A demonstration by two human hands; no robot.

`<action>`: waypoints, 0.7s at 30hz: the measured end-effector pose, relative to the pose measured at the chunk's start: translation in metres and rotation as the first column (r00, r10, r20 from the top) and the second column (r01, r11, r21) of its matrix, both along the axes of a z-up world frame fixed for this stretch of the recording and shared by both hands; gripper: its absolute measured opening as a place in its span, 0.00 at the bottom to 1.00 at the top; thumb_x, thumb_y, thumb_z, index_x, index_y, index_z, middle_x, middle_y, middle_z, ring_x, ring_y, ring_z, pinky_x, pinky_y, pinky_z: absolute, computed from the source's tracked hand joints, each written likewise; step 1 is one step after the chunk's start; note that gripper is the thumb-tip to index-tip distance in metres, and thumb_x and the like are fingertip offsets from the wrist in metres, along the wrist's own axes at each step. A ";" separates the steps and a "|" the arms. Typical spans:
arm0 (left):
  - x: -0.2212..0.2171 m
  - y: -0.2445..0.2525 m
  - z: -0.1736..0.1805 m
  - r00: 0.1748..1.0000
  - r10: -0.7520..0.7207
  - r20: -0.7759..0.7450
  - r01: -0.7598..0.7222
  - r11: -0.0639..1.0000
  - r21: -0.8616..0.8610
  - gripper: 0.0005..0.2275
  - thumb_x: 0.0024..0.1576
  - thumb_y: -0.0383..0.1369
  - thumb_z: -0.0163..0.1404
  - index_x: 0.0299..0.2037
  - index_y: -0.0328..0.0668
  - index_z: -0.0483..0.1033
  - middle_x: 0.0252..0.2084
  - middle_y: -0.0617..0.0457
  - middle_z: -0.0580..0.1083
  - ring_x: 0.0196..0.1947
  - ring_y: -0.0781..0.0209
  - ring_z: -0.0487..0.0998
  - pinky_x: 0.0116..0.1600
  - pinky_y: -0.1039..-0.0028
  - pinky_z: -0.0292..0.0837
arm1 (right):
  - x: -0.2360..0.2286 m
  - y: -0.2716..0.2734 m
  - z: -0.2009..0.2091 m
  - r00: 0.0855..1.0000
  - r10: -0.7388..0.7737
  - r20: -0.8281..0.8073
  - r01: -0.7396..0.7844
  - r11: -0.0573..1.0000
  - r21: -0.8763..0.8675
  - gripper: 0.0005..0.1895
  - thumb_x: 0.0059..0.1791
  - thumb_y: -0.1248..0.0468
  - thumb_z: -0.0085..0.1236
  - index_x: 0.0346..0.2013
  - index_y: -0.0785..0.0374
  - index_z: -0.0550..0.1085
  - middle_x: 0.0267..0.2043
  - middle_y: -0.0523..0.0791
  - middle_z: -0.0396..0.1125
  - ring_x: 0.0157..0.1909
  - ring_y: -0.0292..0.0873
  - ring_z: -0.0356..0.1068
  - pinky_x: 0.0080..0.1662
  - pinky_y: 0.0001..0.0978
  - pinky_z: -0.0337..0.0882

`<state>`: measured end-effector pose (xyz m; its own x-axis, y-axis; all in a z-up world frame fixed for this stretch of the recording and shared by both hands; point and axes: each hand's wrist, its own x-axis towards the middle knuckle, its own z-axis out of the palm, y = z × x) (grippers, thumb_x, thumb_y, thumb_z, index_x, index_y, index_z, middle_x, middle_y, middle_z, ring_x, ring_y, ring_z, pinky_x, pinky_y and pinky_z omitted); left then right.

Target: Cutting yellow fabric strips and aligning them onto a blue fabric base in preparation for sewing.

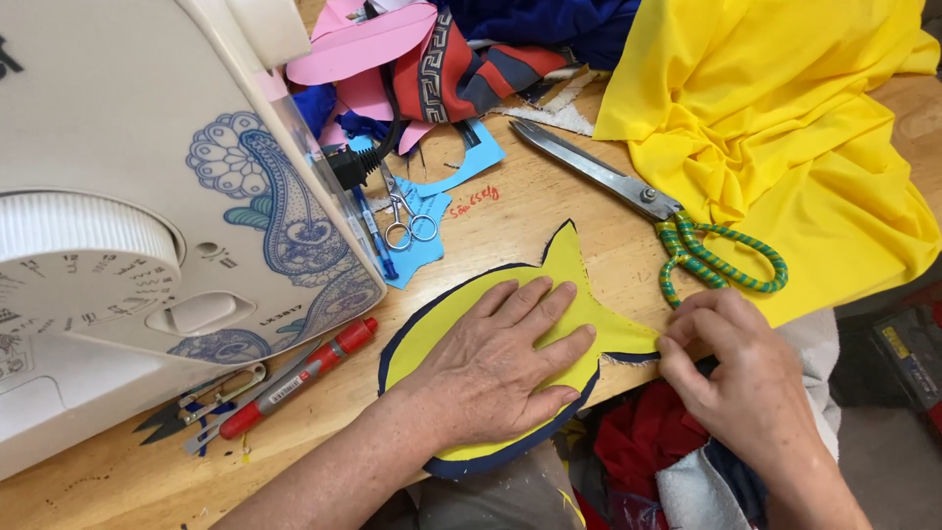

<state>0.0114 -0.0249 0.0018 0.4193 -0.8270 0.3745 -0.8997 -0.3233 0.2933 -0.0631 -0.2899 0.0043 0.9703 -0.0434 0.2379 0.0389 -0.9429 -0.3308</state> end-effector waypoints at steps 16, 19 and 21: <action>0.001 -0.001 -0.008 0.999 -0.030 0.019 0.030 0.999 0.014 0.21 0.58 0.49 0.48 0.56 0.46 0.71 0.64 0.32 0.66 0.62 0.34 0.64 0.63 0.48 0.57 | 0.006 -0.002 0.034 0.994 0.099 -0.054 -0.095 0.992 0.081 0.06 0.47 0.62 0.60 0.37 0.59 0.76 0.40 0.43 0.70 0.45 0.43 0.71 0.50 0.37 0.67; 0.000 -0.001 -0.005 0.996 -0.027 0.079 0.030 0.999 -0.039 0.21 0.57 0.48 0.51 0.54 0.43 0.71 0.60 0.32 0.67 0.56 0.37 0.67 0.56 0.51 0.62 | 0.007 -0.002 0.020 0.960 0.267 -0.079 -0.265 0.964 0.034 0.06 0.47 0.62 0.59 0.37 0.56 0.77 0.40 0.42 0.70 0.46 0.45 0.71 0.48 0.37 0.68; 0.000 0.000 -0.001 0.994 -0.016 0.105 0.021 0.999 -0.049 0.22 0.57 0.48 0.52 0.54 0.42 0.70 0.59 0.33 0.67 0.54 0.38 0.67 0.54 0.52 0.62 | 0.007 -0.006 0.014 0.940 0.280 -0.196 -0.298 0.952 -0.070 0.04 0.44 0.60 0.59 0.33 0.50 0.76 0.37 0.37 0.70 0.43 0.44 0.71 0.41 0.38 0.70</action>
<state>0.0113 -0.0248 0.0005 0.3601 -0.8134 0.4568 -0.9321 -0.2933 0.2126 -0.0564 -0.2958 0.0187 0.9647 0.2595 0.0453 0.2621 -0.9280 -0.2650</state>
